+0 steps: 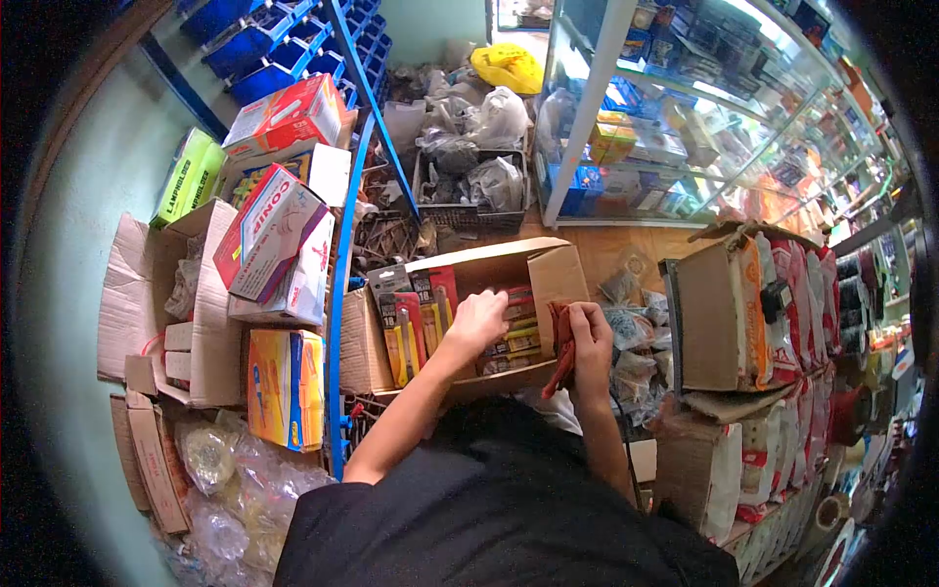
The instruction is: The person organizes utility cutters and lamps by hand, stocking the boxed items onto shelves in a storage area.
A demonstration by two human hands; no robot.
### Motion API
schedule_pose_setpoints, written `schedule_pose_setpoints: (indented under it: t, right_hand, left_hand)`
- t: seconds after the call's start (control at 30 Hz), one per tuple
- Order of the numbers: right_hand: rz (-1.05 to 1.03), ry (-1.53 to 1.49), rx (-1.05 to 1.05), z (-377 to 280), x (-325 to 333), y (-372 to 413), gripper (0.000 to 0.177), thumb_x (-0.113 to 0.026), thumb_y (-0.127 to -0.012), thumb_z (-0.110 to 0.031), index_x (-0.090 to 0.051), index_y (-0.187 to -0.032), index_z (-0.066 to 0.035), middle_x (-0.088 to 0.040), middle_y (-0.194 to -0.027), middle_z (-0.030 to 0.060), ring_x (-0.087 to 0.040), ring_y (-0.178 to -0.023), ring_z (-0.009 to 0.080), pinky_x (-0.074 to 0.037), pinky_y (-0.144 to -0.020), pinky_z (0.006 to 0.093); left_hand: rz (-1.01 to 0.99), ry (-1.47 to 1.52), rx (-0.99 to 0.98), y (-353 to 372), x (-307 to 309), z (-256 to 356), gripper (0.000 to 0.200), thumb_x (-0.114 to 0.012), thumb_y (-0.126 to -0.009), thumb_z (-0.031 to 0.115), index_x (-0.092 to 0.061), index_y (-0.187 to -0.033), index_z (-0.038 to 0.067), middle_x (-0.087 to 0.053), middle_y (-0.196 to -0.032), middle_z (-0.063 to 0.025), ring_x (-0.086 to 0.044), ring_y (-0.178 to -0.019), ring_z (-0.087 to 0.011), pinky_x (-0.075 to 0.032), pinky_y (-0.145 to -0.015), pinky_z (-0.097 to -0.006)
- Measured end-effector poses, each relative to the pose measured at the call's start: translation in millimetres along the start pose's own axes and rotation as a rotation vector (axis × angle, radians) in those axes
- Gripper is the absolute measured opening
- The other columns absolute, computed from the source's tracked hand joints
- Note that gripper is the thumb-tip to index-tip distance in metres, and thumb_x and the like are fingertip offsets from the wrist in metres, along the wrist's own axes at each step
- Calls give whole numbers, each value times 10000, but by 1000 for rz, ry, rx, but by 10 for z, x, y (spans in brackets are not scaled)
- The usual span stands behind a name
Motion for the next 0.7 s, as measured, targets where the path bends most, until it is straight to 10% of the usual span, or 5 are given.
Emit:
schedule_pose_setpoints:
  t: [0.2,0.7]
  right_hand:
    - [-2,80,-48,61,117,140,213,-612,-1041,-224,-630,-993,-18,-599,-866,-18,-536,-783,55,-439,-701,229]
    - [10,-367,-225,199,116,105,323,-538,-1050,-372,-605,-1186,-88,-665,-1010,21,-629,-855,130,-522,-734,276]
  left_hand:
    - [-213,78,29,20,-290,-22,450,-781,-799,388,-657,-978,-6,-699,-1046,-257,-677,-1028,-424,-546,-873,-520]
    - [254,195,99,906,850,45,388,-722,-883,331,-647,-1077,3,-635,-1036,-172,-688,-868,-316,-566,-766,-411]
Point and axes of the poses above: each hand's wrist, its own y-axis away from the middle knuckle, its own x-axis out of the back of the hand, z = x × y, the point moved 4 cm from there along -y, towards the middle knuckle
